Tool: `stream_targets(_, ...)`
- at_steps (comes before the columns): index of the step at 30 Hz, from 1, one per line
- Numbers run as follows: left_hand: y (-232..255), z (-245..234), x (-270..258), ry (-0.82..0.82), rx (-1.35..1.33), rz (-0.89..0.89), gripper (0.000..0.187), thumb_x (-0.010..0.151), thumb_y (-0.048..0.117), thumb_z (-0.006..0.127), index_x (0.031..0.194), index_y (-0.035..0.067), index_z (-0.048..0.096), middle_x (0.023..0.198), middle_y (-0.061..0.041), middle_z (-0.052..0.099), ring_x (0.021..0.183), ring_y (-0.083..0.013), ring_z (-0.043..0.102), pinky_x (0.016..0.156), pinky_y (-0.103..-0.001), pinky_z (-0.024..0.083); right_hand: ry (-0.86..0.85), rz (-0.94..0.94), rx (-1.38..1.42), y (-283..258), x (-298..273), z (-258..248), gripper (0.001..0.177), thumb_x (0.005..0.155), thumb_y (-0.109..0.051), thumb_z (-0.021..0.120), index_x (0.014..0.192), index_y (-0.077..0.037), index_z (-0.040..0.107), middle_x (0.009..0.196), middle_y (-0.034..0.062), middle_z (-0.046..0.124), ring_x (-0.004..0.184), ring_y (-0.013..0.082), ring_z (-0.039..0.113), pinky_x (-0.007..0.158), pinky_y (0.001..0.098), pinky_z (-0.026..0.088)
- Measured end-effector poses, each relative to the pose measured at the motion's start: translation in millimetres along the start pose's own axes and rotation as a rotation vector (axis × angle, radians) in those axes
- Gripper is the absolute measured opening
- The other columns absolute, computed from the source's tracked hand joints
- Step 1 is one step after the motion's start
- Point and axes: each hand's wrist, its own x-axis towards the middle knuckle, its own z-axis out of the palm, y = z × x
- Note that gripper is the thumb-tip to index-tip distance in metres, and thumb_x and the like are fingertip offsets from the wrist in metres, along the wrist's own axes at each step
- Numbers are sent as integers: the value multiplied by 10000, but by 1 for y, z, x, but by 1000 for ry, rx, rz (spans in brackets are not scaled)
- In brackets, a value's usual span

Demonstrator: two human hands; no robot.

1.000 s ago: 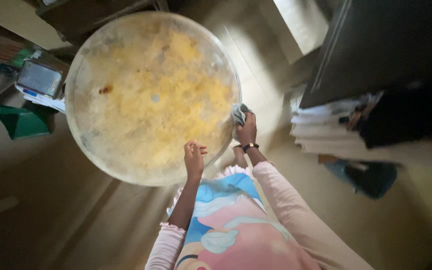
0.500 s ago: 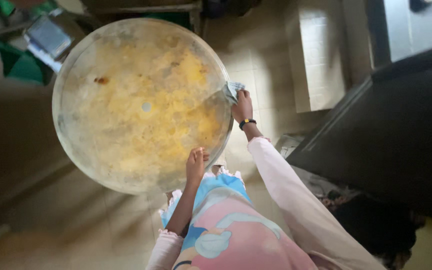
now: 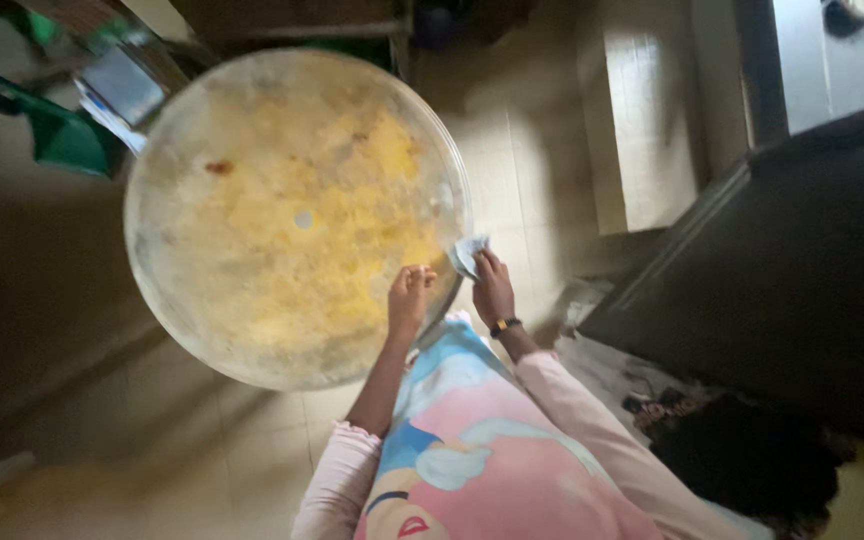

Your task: The person wipes the surface of a round table with a cloth, folds the cloth, and then places a large white card and a smaller picture on the table.

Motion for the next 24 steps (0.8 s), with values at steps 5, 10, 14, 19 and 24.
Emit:
stream_targets(5, -3, 1, 19, -7, -65, 57, 306, 1035, 287, 560, 1093, 10, 679, 1005, -124, 775, 934, -173, 717, 889, -314, 556, -34, -9, -50, -7, 18, -8, 468, 856, 69, 573, 1304, -66, 602, 1431, 131, 586, 1158, 389, 572, 1001, 445, 496)
stream_targets(10, -7, 0, 34, 21, -73, 86, 316, 1036, 285, 557, 1125, 10, 685, 1011, -116, 766, 946, -171, 713, 890, -311, 548, -65, -23, -37, -6, 72, -13, 537, 799, 85, 576, 1311, -68, 620, 1423, 116, 600, 1134, 393, 575, 990, 442, 502)
stream_targets(14, -7, 6, 60, 110, -137, 91, 332, 1040, 295, 563, 1122, 0, 693, 1019, -124, 772, 958, -183, 723, 890, -317, 561, -125, -35, -59, 2, 135, -12, 518, 784, 23, 642, 1294, -65, 636, 1401, 105, 606, 1095, 384, 577, 964, 435, 503)
stream_targets(19, 17, 26, 87, 283, -139, 86, 349, 1040, 311, 551, 1130, 2, 688, 1016, -133, 776, 949, -194, 739, 882, -312, 562, -185, -197, -62, 8, 227, 0, 527, 772, 25, 640, 1291, -66, 642, 1395, 99, 620, 1085, 365, 588, 979, 419, 510)
stream_targets(24, 28, 54, 105, 399, -409, 55, 368, 1024, 350, 584, 1142, 13, 674, 1072, -100, 743, 1039, -188, 703, 927, -335, 541, -222, -341, -35, -5, 303, 23, 568, 721, 22, 650, 1284, -55, 637, 1370, 104, 625, 1094, 378, 577, 961, 433, 507)
